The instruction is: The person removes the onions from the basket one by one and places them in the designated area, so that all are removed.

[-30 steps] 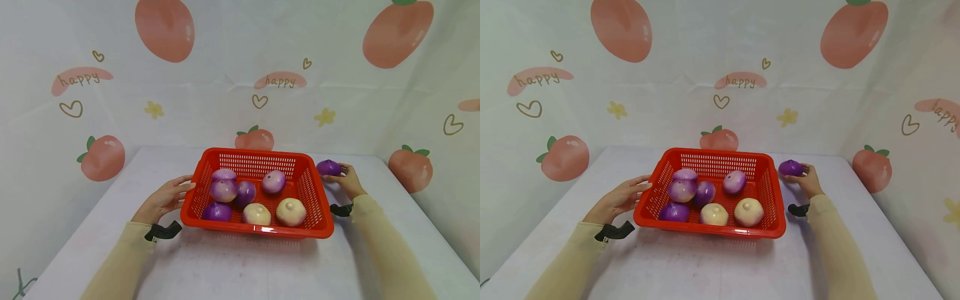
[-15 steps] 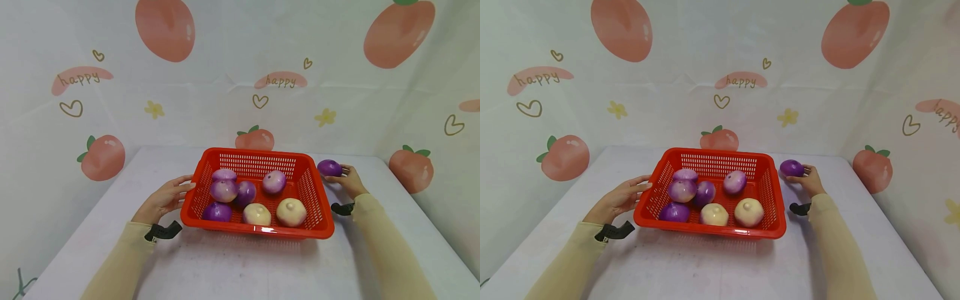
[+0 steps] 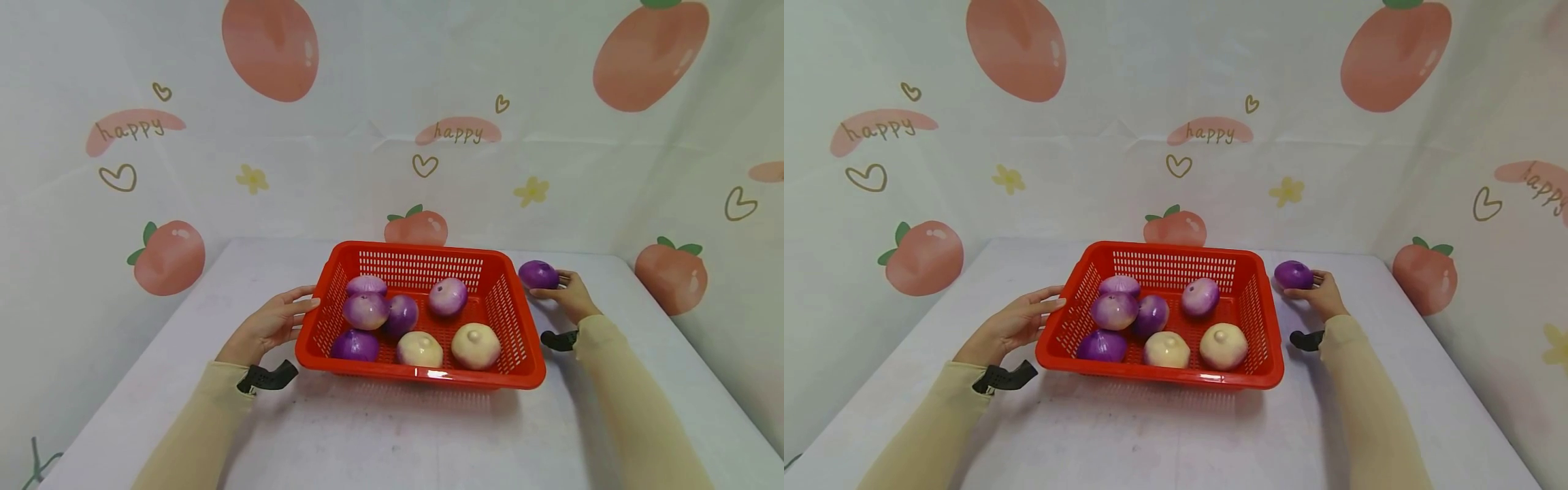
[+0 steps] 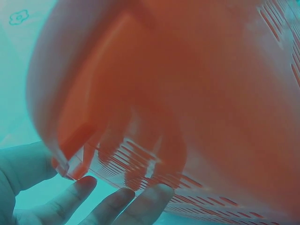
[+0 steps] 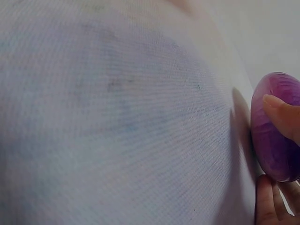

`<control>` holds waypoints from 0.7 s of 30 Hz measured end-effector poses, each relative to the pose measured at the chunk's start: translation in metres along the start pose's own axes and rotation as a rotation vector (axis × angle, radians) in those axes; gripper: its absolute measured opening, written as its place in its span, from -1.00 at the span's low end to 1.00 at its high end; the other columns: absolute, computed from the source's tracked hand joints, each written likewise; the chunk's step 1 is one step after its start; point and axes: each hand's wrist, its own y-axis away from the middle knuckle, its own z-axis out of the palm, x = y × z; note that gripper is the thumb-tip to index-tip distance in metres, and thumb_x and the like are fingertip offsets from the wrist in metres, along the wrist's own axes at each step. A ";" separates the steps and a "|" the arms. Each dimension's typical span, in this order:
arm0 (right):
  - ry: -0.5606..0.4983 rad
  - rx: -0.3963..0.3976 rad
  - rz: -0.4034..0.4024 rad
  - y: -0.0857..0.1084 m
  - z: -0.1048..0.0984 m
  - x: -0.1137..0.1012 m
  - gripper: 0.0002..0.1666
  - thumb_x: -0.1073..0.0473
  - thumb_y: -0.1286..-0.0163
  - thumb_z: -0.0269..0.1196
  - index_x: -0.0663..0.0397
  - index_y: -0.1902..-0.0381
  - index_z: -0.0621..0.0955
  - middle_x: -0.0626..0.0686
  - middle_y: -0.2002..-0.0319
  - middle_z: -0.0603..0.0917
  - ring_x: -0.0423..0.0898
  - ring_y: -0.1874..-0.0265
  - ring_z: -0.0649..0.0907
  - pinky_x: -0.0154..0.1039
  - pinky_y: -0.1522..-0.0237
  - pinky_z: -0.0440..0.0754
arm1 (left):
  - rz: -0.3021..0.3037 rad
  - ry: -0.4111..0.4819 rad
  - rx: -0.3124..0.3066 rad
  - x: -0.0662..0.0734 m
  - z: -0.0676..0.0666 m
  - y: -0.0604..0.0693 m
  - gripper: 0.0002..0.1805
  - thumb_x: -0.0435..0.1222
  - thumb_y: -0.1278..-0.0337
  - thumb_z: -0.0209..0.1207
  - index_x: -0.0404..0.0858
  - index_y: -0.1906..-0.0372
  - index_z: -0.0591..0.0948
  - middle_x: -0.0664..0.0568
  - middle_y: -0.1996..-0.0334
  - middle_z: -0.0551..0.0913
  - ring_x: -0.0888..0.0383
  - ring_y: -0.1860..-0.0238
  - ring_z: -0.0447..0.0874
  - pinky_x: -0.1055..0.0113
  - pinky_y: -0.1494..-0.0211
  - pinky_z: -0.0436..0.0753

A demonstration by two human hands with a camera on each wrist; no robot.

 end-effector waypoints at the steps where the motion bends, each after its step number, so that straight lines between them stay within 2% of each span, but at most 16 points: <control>1: 0.002 -0.002 0.002 0.000 0.000 0.000 0.22 0.01 -0.26 0.36 0.33 -0.49 -0.19 0.44 -0.48 -0.13 0.38 -0.45 0.00 0.31 -0.42 -0.01 | 0.001 0.000 0.001 0.000 0.000 0.000 -0.31 -0.17 -0.33 0.14 -0.25 -0.45 0.17 0.12 0.12 0.65 0.17 0.16 0.70 0.19 0.08 0.73; 21: 0.015 -0.023 0.011 -0.001 0.000 0.000 0.31 0.00 -0.19 0.41 0.29 -0.50 -0.23 0.41 -0.49 -0.13 0.36 -0.45 0.02 0.30 -0.43 0.00 | -0.001 -0.008 0.014 -0.002 -0.001 -0.002 -0.30 -0.16 -0.32 0.15 -0.26 -0.45 0.17 0.10 0.10 0.65 0.16 0.15 0.70 0.18 0.07 0.73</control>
